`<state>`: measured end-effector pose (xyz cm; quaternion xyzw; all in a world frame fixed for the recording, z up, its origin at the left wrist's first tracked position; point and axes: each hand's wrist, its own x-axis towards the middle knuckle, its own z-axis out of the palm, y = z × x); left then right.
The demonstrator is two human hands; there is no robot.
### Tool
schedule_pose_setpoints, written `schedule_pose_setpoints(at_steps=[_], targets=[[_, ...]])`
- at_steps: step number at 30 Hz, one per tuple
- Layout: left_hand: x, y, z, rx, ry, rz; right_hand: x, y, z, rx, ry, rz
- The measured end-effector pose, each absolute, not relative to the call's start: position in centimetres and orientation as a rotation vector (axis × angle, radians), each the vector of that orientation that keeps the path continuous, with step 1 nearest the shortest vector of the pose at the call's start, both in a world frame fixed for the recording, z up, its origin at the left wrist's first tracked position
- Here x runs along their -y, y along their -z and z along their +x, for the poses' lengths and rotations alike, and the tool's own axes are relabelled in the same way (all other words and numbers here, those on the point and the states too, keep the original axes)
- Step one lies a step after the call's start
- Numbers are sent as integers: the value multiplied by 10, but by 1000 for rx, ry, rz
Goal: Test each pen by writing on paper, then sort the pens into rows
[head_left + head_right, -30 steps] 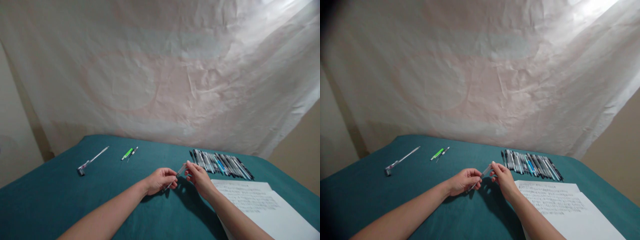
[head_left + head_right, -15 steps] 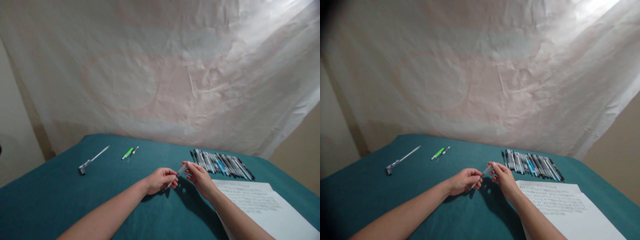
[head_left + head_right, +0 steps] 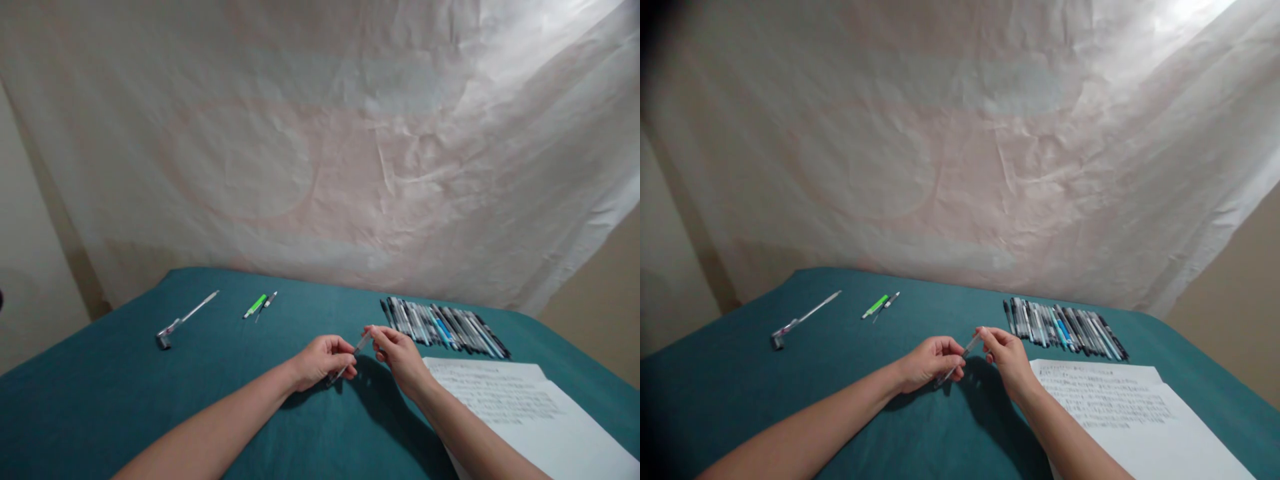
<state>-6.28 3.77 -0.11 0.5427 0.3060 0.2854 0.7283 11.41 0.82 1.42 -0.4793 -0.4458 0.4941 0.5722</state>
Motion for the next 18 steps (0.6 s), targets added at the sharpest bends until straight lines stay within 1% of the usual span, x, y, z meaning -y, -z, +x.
schedule_pose_setpoints(at_steps=[3, 8, 18], targets=[[-37, -1, -64, -655, -642, 1149, -7, -17, 112, 995, -1218, -1097], [-35, -10, -67, -521, -538, 955, -4, -21, 108, 943, -1382, -937], [-37, -7, -68, -548, -519, 964, -3, -20, 109, 971, -1339, -976]])
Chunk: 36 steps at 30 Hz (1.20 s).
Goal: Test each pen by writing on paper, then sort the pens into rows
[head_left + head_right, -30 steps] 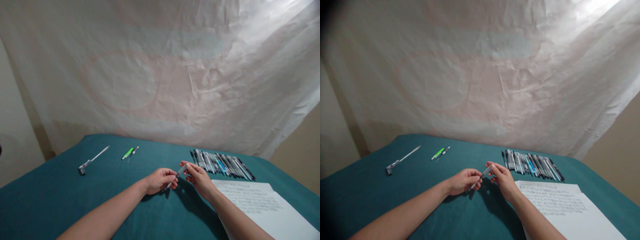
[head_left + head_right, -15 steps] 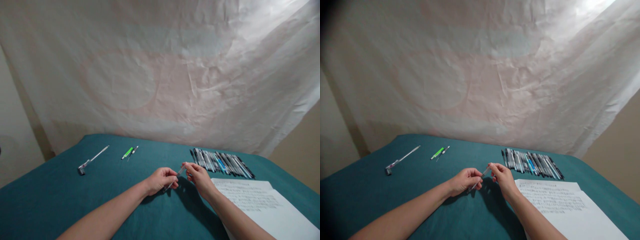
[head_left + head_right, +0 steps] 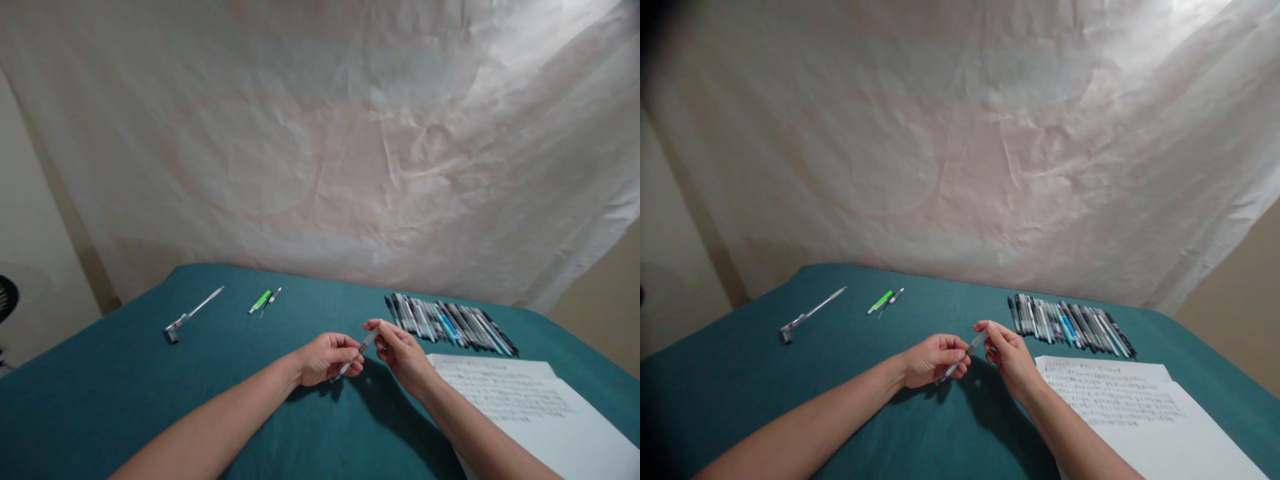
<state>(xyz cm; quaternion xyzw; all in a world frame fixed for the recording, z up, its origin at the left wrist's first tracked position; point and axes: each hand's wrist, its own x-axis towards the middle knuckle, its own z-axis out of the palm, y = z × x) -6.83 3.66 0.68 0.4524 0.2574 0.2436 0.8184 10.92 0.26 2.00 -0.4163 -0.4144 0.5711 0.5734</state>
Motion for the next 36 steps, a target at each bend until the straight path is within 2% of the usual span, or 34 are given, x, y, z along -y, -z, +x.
schedule_pose_setpoints(at_steps=[11, 20, 26, 36], targets=[[-29, -11, -61, -523, -606, 954, -1, -19, 102, 863, -1500, -844], [-36, -18, -72, -372, -573, 845, -14, -17, 114, 675, -1363, -802], [-32, -17, -77, -193, -493, 846, -13, -20, 114, 655, -1404, -703], [-35, -8, -77, -168, -509, 876, -4, -30, 107, 791, -1432, -623]])
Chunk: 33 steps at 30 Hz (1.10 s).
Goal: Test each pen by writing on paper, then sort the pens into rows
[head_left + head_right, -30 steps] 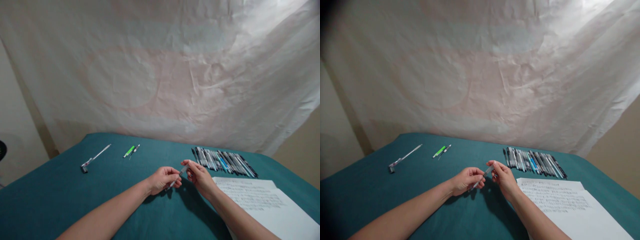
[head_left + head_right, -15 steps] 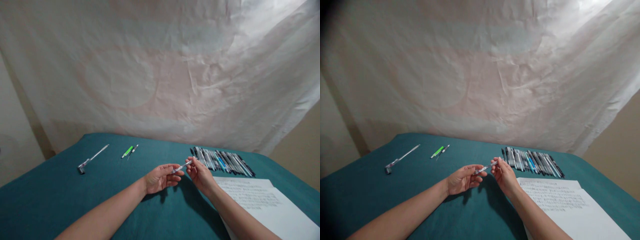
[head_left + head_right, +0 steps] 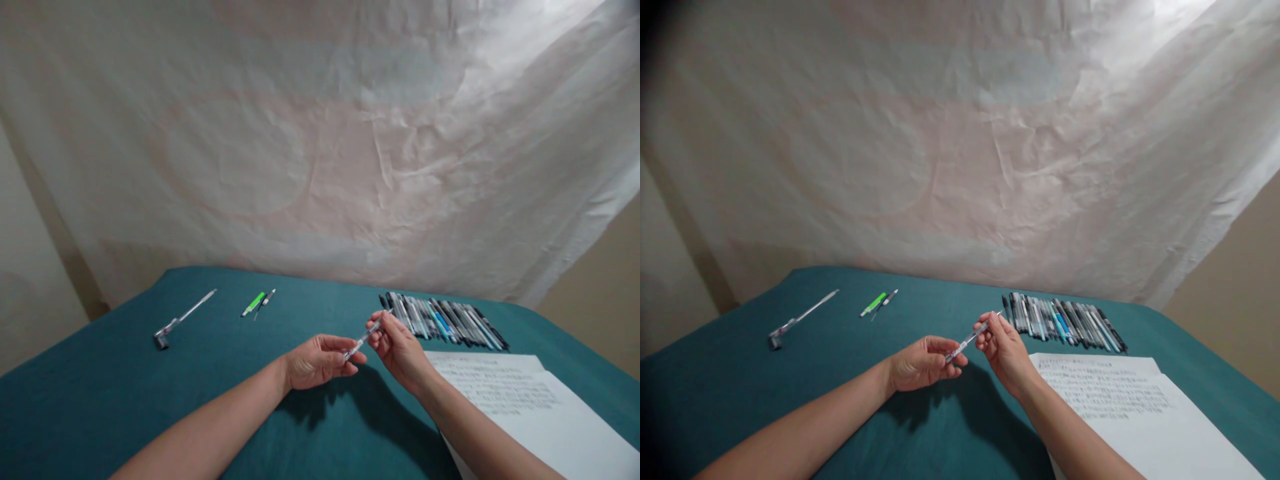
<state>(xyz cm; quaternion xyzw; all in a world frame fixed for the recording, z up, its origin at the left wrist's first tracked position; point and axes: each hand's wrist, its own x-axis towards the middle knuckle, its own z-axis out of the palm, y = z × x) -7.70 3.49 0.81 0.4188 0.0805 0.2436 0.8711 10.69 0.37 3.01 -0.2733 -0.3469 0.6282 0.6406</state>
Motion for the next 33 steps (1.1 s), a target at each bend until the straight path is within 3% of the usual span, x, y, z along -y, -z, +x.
schedule_pose_setpoints(at_steps=[24, 27, 33], targets=[[-34, -11, -77, -141, -487, 893, -2, -36, 108, 911, -1359, -730], [-35, -11, -76, -158, -514, 884, -2, -33, 108, 993, -1199, -850], [-35, -11, -76, -231, -540, 889, 1, -23, 111, 1371, -579, -1076]])
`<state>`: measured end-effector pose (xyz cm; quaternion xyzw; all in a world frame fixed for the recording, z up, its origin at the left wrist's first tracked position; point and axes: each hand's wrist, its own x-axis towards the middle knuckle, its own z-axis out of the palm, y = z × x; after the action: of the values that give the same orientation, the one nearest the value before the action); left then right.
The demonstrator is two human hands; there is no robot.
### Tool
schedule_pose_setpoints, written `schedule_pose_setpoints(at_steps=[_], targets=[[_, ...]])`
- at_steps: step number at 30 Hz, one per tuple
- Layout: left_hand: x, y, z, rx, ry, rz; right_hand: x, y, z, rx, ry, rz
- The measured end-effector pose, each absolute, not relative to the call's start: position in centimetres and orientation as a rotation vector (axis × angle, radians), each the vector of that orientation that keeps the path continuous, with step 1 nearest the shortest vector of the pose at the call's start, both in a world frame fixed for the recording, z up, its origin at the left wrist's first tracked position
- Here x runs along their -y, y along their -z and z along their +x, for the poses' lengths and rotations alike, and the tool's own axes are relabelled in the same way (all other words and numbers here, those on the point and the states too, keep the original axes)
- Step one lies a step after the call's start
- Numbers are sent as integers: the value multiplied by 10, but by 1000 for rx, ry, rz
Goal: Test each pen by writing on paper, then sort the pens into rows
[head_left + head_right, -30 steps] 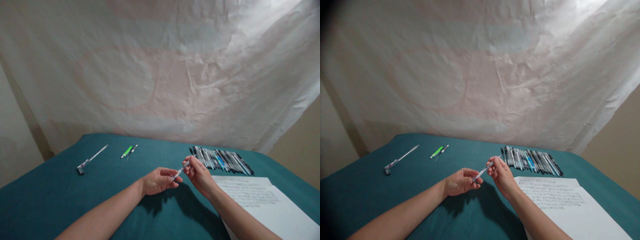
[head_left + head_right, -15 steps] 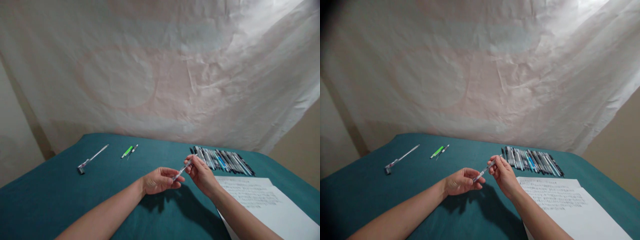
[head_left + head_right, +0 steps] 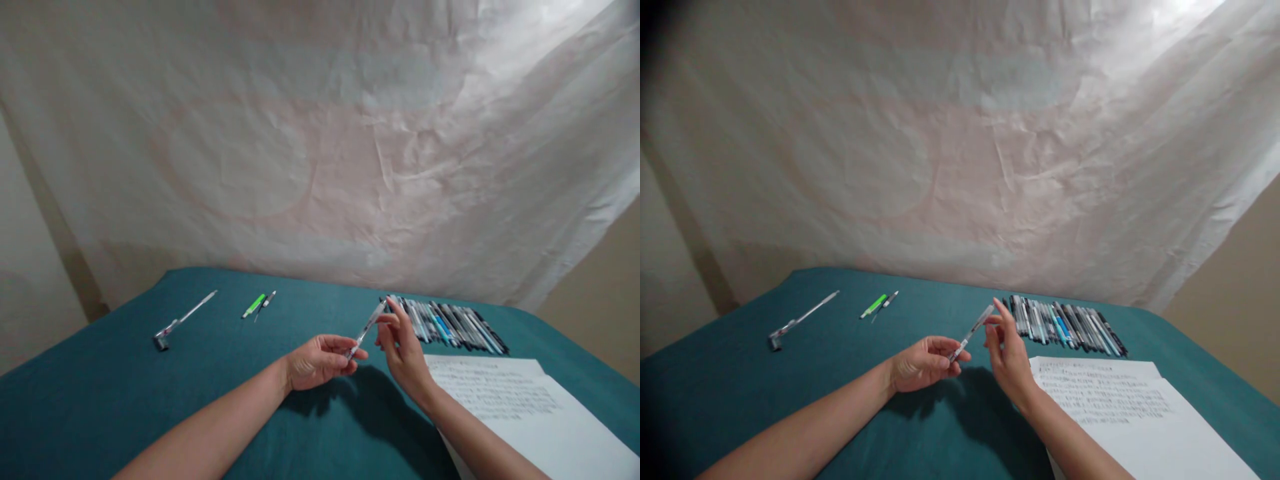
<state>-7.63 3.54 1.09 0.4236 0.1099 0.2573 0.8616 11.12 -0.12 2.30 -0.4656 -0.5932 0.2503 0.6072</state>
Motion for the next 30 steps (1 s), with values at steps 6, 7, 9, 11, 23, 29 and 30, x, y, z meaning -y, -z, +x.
schedule_pose_setpoints(at_steps=[6, 7, 9, 11, 23, 29, 30], targets=[[-30, -22, -74, -246, -517, 972, -4, -36, 126, 1591, -338, -1252], [-28, -26, -72, -244, -518, 1003, -4, -42, 133, 1565, -302, -1275], [-24, -34, -67, -270, -530, 1123, -2, -55, 152, 1496, -260, -1295], [-18, -41, -60, -316, -493, 1315, 6, -64, 175, 1464, -286, -1302], [50, -53, 5, -166, -155, 2463, 101, -8, 313, 1220, -471, -1730], [51, -29, 24, -199, -111, 2557, 115, 13, 330, 1164, -398, -1758], [50, -26, 24, -198, -113, 2564, 115, 16, 331, 1151, -390, -1756]])
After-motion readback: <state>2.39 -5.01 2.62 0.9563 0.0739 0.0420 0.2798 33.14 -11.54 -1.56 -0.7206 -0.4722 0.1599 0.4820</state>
